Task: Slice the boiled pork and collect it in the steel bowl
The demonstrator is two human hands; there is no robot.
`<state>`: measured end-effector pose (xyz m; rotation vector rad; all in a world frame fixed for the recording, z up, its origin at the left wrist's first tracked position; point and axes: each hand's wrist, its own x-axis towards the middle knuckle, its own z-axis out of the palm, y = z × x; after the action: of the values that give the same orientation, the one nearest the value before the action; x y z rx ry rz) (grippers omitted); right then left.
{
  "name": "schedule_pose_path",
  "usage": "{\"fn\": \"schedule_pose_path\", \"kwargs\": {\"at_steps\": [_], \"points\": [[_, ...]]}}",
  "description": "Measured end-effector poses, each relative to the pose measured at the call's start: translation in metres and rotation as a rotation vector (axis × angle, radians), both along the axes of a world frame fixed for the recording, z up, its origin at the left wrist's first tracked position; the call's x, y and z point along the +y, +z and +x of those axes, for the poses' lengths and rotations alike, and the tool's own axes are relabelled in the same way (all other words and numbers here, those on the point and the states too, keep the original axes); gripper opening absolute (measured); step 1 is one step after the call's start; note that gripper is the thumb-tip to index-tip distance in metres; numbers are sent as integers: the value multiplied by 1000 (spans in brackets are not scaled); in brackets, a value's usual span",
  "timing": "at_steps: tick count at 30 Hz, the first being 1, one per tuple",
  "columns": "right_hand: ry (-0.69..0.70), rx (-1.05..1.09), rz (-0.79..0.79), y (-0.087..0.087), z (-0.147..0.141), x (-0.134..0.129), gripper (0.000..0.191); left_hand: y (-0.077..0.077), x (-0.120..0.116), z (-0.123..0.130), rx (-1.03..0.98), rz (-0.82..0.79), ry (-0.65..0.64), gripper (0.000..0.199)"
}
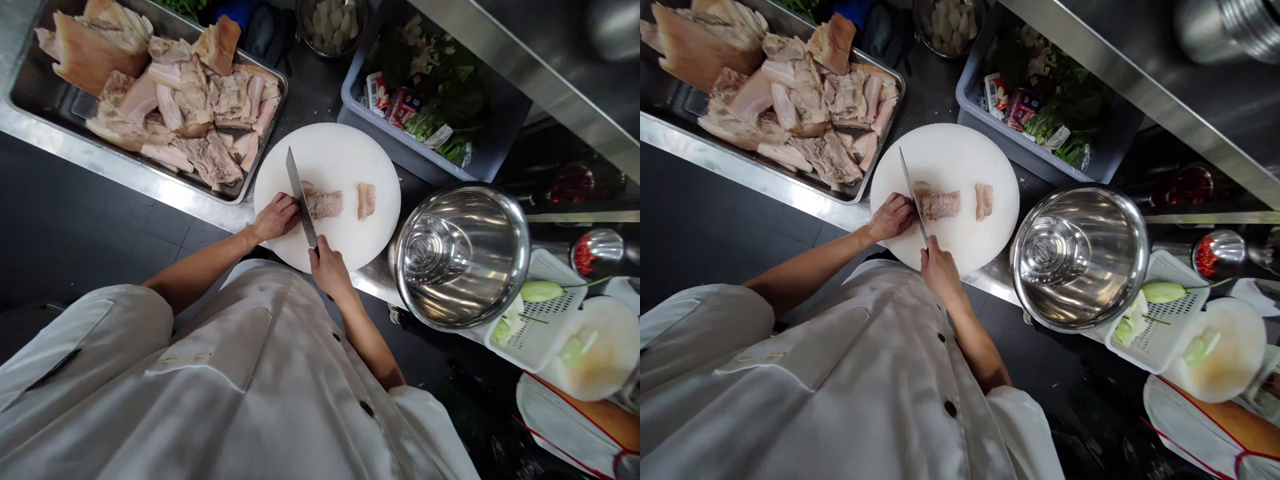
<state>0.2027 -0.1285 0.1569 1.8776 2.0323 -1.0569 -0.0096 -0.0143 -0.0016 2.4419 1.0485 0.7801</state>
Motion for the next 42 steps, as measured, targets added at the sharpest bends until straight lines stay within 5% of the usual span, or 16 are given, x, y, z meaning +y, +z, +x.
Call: {"fn": "schedule_pose_path", "kwargs": {"at_steps": [5,10,17,23,28,36,42], "points": [[6,-31,-75,-1,12,-22,32,3,-1,0,43,47,13,14],[-40,2,63,-29,-13,15,32,6,-6,-4,47,33,-7,20],[14,-37,-39,22,17,-26,29,2,-11,-6,54,54,32,17],[17,-19,-15,11,-2,0,29,3,-7,-7,19,-15,-24,22],[-6,-7,-103,22,16,-22,28,2,-7,-6,16,-16,-17,22],[-27,30,75,-22,-23,35,37,5,-7,-6,21,-25,-21,19],[10,-17,-65,24,20,-15,29,2,-8,-5,-12,-21,17,17]]}}
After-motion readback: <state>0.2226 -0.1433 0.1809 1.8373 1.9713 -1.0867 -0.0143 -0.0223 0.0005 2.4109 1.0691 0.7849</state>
